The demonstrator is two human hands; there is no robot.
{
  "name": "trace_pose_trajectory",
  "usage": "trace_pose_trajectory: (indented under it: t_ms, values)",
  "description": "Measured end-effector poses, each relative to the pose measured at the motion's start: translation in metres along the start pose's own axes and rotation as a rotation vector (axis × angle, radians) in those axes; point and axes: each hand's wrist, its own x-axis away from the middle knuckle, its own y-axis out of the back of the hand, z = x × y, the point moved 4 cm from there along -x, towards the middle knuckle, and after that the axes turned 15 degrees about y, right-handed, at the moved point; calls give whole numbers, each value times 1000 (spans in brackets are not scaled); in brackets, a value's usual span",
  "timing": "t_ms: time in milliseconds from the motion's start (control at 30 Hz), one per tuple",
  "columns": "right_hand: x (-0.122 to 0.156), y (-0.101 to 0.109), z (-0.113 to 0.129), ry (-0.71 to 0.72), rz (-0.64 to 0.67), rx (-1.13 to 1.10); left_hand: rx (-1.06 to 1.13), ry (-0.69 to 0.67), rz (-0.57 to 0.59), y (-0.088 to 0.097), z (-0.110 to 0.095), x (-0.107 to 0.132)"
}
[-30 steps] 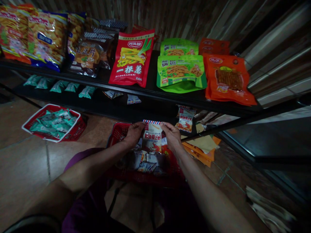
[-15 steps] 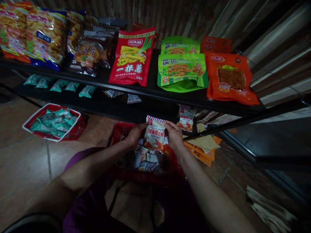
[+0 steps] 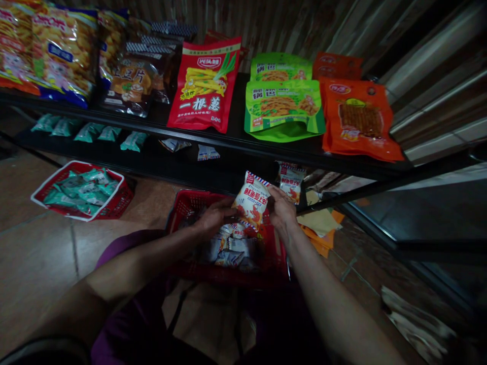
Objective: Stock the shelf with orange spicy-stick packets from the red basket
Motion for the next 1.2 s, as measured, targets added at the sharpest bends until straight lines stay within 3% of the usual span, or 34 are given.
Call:
trace_pose_trajectory:
  t_ms: [267, 500, 1000, 1200]
  values:
    - [-8, 6, -1, 17, -21, -9, -62, -42, -12, 0, 2, -1]
    - [-11, 11, -1, 35, -53, 70, -89, -45, -108, 0, -2, 0]
    - [-15, 12, -1, 26, -42, 24, -97, -81, -64, -8, -4, 5]
    - [-5, 6, 2, -156, 98, 26, -40, -103, -107, -3, -5, 3]
